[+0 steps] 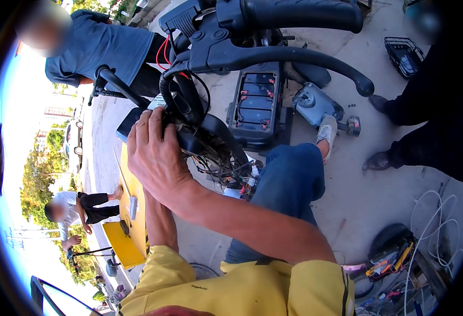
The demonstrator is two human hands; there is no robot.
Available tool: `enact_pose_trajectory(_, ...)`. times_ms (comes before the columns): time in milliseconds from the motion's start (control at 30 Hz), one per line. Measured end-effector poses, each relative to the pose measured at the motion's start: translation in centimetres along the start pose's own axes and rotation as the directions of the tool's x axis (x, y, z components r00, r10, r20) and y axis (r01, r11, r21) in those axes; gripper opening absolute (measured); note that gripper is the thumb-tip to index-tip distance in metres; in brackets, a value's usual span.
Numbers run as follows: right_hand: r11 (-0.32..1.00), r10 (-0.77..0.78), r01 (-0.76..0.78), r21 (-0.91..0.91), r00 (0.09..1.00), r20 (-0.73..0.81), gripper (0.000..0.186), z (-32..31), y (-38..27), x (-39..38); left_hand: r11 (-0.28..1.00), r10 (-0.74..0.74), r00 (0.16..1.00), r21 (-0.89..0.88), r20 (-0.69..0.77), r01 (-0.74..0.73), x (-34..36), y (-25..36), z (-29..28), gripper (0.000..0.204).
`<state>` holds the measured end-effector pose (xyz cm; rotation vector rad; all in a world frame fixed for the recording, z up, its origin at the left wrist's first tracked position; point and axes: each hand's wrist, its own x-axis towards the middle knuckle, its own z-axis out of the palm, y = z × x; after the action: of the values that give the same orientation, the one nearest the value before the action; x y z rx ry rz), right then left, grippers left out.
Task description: The person works on the handlebar area of a scooter, manipulating wires and components. They use a screwdriver to tighten screws on a black plastic housing attached to the handlebars. The task involves repeated adjustments and securing of the housing.
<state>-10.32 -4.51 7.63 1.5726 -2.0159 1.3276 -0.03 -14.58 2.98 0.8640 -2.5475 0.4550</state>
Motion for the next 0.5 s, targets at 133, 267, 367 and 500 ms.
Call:
enact_pose_trajectory(133,0.996,-0.034,0.030,-0.087,0.998,-0.044,0.040,2.0,1.2,-0.1,0.998,-0.050,0.996,0.029,-0.068,0.053,1.1,1.3,0.2,0.033)
enact_pose_trajectory(267,0.996,-0.037,0.034,-0.082,0.999,-0.039,0.040,0.4,0.2,0.2,0.981,-0.180,0.972,0.042,-0.154,0.188,1.4,3.8,-1.1,0.025)
enact_pose_trajectory(367,0.977,-0.071,0.060,-0.204,0.996,-0.047,0.039,1.5,-0.1,0.5,0.981,-0.071,0.988,0.172,-0.141,0.095,2.3,4.6,-2.6,0.019)
enact_pose_trajectory(500,0.982,-0.024,0.009,-0.189,0.997,-0.078,0.038,1.2,1.6,0.9,0.994,-0.009,1.000,0.113,-0.011,0.010,3.0,2.2,0.6,0.031)
